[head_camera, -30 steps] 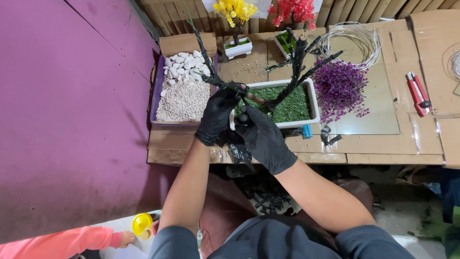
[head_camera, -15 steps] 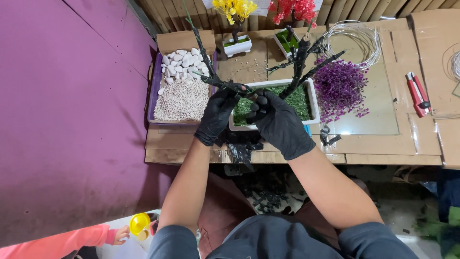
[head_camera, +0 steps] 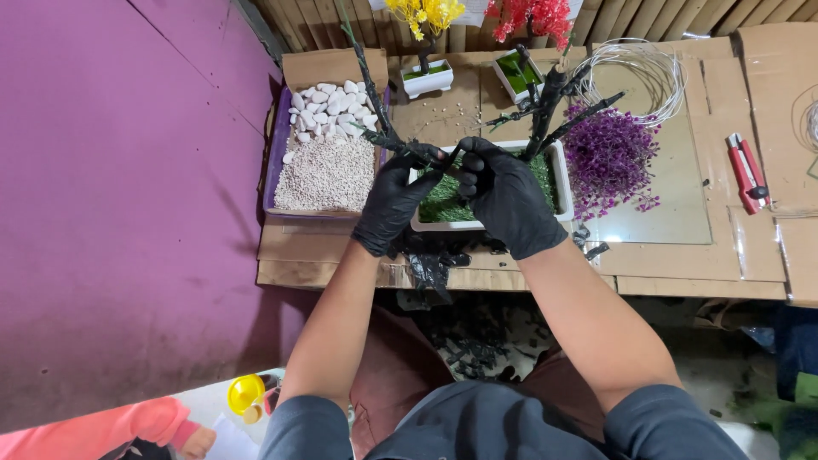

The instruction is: The person wraps black tape around the branches of a small bonsai tree placed in a white rectangular pot. They repeatedly pull, wrap, and press the tape onto the branches to secure them.

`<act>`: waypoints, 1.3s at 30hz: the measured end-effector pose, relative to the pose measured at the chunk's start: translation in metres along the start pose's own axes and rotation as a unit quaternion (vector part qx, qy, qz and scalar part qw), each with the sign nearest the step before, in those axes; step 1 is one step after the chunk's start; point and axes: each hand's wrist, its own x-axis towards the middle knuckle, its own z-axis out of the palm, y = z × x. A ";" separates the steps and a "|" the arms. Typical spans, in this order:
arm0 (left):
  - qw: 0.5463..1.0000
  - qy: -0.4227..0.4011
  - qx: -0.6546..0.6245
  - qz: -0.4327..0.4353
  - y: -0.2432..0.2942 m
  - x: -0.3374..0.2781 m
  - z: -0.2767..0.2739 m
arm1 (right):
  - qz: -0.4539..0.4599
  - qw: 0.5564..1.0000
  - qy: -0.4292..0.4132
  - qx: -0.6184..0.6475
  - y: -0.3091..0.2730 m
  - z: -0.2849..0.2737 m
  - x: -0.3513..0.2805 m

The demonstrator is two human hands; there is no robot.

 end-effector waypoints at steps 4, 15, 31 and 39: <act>1.000 0.001 0.025 -0.011 0.000 -0.001 -0.001 | -0.009 1.000 -0.009 0.017 0.006 -0.004 0.006; 0.952 -0.043 -0.263 -0.153 0.022 0.020 -0.011 | 0.047 0.997 0.035 0.041 0.002 0.015 0.015; 0.978 -0.077 0.168 0.095 -0.057 0.052 -0.021 | 0.065 0.996 0.039 0.038 0.001 0.009 0.026; 0.810 -0.002 0.520 0.271 -0.062 0.045 -0.026 | -0.003 0.991 0.036 0.126 0.016 -0.016 0.031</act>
